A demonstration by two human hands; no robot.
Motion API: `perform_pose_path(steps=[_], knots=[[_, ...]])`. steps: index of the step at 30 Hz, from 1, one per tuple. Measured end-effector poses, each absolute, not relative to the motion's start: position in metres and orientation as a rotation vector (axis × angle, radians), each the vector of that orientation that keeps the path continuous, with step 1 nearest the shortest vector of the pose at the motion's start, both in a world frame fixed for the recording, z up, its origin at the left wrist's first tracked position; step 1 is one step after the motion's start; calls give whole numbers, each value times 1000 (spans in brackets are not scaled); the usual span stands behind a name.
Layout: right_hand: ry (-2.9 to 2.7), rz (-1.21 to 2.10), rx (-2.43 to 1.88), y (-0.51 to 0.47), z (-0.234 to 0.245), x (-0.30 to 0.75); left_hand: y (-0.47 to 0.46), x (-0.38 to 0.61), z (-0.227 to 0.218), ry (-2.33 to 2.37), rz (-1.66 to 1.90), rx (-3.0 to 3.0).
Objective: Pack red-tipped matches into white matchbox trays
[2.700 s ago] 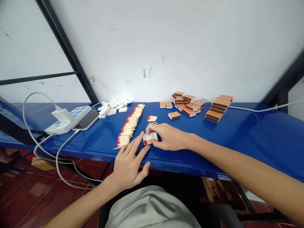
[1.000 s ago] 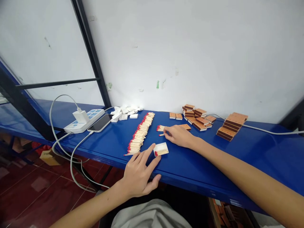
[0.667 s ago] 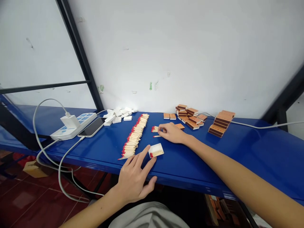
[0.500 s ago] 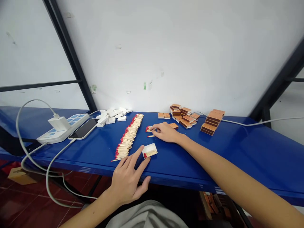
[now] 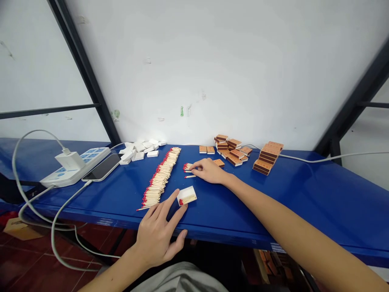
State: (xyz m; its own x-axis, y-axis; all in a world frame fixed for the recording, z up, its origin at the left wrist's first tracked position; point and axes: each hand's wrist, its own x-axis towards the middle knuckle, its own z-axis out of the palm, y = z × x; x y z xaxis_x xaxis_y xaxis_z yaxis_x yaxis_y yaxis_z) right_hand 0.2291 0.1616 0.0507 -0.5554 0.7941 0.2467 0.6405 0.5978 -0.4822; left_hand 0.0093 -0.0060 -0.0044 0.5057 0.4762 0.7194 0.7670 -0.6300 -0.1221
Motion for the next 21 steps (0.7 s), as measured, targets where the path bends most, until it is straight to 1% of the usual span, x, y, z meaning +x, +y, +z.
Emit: perform_pose_path(steps=[6,21], knots=[[-2415,456,-1105,162,47,229,-6,10,-3,-1010,-906,-2309],[-2421,565,-1088,156,54,229,-4,8,-4,-1012,-911,-2320]])
